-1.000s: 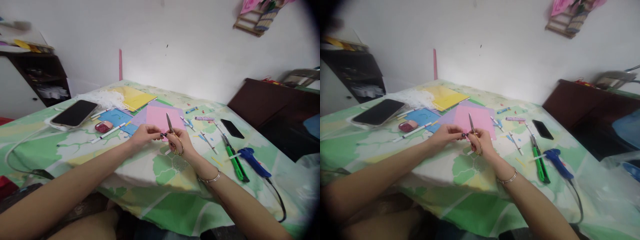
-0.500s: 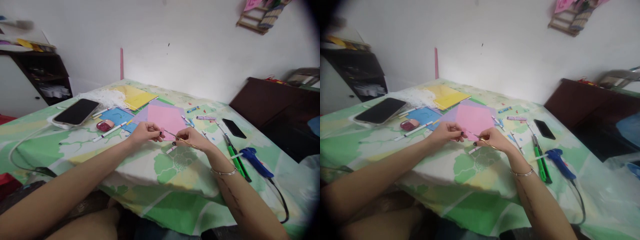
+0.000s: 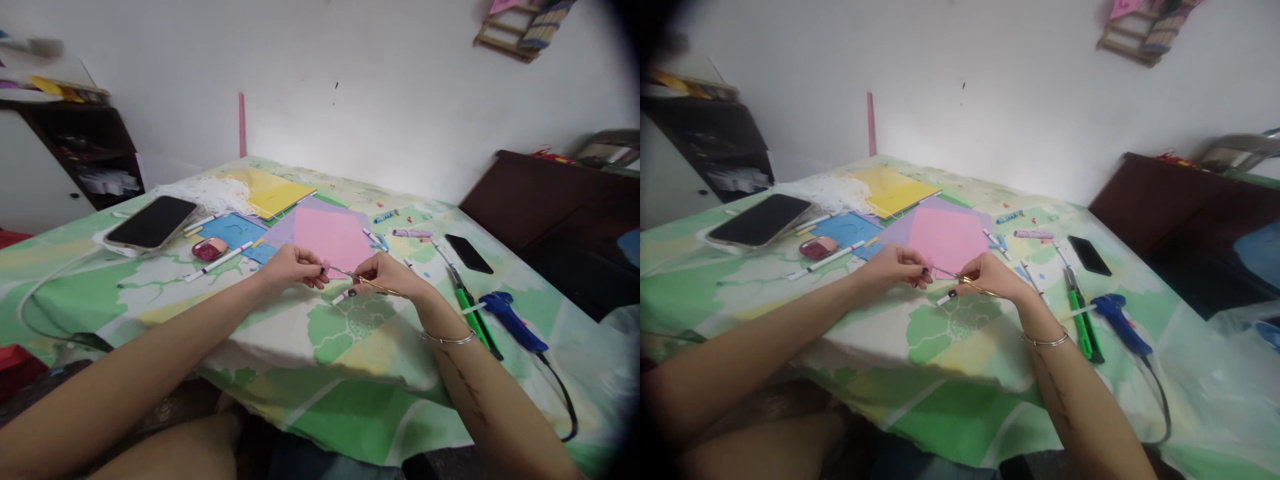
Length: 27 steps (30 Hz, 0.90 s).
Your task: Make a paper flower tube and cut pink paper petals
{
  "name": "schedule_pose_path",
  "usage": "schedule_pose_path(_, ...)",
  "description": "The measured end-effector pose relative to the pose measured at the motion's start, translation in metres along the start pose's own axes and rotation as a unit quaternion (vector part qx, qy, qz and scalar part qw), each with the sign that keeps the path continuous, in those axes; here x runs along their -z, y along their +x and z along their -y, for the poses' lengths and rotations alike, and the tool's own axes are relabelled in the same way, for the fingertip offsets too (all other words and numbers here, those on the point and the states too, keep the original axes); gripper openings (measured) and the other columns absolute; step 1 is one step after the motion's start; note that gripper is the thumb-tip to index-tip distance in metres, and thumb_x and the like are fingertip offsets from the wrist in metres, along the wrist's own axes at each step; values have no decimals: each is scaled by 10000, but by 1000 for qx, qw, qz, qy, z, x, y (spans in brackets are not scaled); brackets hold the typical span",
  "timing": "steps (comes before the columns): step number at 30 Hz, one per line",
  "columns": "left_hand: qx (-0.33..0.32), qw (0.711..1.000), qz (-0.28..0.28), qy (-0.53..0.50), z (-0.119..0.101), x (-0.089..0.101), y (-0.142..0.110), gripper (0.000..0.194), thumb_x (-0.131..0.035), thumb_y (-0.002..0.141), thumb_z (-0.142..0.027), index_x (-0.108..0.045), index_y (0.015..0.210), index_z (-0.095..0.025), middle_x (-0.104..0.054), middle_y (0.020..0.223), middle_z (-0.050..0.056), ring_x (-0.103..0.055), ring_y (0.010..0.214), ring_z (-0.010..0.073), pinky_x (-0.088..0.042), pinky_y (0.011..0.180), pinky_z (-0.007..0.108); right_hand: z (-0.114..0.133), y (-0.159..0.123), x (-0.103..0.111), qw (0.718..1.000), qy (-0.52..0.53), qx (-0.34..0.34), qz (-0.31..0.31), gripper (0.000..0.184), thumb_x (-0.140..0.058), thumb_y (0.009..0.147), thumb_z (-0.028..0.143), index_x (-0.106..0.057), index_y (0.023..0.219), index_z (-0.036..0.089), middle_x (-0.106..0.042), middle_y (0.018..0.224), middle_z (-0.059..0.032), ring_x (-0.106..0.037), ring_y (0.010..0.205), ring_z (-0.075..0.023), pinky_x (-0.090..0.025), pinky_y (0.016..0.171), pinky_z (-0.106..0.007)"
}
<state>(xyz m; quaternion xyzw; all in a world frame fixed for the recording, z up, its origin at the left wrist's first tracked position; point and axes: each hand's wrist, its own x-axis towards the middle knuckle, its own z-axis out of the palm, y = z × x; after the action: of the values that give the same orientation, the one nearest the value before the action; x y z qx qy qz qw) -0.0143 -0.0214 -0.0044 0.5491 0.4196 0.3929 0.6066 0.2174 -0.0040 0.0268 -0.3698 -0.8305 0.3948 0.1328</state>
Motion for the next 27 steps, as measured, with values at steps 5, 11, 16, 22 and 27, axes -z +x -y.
schedule_pose_path(5, -3, 1000, 13, 3, 1, 0, 1, 73, -680, 709, -156, -638, 706, -97, -720, 694, 94, -653, 554, 115, -463, 527, 195, -1, 0, 0, 1000, 7, 1, 14, 347, -700, 670, 444, -607, 595, 118, -359, 478, 54, -278, 471, -64, -173, 440, -222)
schedule_pose_path(11, 3, 1000, 17, 8, 2, 1, 2, 74, -691, 696, -154, -638, 700, -104, -721, 701, 96, -655, 563, 120, -472, 529, 200, -2, 1, 1, 1000, -8, 1, 15, 325, -695, 690, 425, -652, 643, 106, -355, 475, 52, -280, 473, -67, -183, 436, -222)
schedule_pose_path(16, 1, 1000, 29, 13, 6, 3, 5, 80, -688, 705, -168, -635, 692, -111, -722, 710, 101, -659, 575, 124, -480, 538, 205, -3, 2, 2, 999, -30, 5, 11, 346, -702, 676, 452, -672, 655, 109, -348, 470, 57, -271, 473, -64, -182, 436, -216)
schedule_pose_path(22, 3, 999, 38, 13, 9, 5, 6, 90, -693, 708, -176, -632, 687, -114, -724, 712, 95, -662, 575, 118, -483, 527, 190, -5, 2, 2, 999, -43, 2, 11, 342, -707, 668, 450, -677, 664, 109, -350, 493, 54, -268, 496, -65, -182, 443, -210)
schedule_pose_path(27, 18, 999, 40, 18, 9, 4, 6, 114, -702, 713, -198, -626, 689, -115, -728, 733, 102, -664, 586, 117, -484, 521, 182, -4, 2, 3, 998, -60, 0, 4, 353, -711, 655, 464, -672, 636, 113, -350, 490, 55, -258, 497, -67, -186, 443, -217)
